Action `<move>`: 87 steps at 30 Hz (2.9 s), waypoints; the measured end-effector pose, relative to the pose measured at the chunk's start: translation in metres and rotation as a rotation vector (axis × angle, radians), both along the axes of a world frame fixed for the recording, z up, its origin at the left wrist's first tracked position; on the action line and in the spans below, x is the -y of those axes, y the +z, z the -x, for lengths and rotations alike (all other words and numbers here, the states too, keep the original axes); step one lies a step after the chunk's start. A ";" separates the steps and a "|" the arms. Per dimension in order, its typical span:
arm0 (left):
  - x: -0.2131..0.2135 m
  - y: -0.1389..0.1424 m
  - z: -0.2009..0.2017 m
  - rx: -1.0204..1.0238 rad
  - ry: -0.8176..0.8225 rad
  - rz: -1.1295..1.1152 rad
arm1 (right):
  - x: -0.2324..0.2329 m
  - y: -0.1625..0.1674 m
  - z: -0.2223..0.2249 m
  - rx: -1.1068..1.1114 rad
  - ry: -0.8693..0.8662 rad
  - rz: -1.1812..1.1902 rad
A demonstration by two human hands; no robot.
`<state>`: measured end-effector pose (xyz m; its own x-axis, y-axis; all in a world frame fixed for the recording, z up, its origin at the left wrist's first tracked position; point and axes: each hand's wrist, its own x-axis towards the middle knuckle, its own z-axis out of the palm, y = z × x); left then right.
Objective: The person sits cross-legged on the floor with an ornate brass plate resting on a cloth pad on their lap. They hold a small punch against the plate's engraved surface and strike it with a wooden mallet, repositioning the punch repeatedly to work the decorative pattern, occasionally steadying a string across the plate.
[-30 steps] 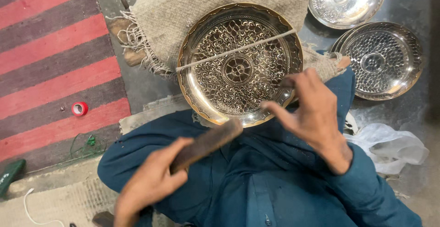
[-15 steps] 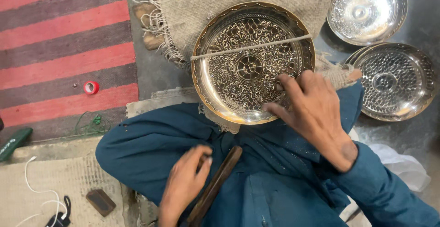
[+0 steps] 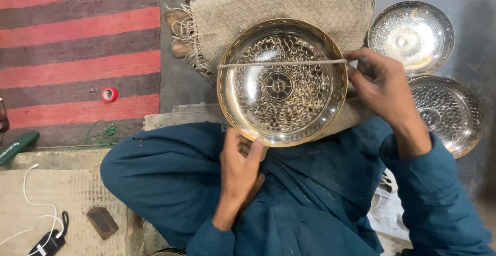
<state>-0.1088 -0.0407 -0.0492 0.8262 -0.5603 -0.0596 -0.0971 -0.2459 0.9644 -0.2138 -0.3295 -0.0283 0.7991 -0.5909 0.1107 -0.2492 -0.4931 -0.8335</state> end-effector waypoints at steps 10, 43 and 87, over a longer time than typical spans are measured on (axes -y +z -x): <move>0.012 0.008 -0.080 0.275 0.069 0.001 | 0.003 -0.006 0.000 0.003 0.013 -0.063; -0.187 -0.028 -0.046 -0.254 -0.779 -0.603 | -0.067 0.028 0.018 0.293 0.025 -0.461; 0.006 0.103 -0.130 0.513 -0.678 -0.439 | -0.104 0.010 -0.013 -0.010 -0.035 -0.174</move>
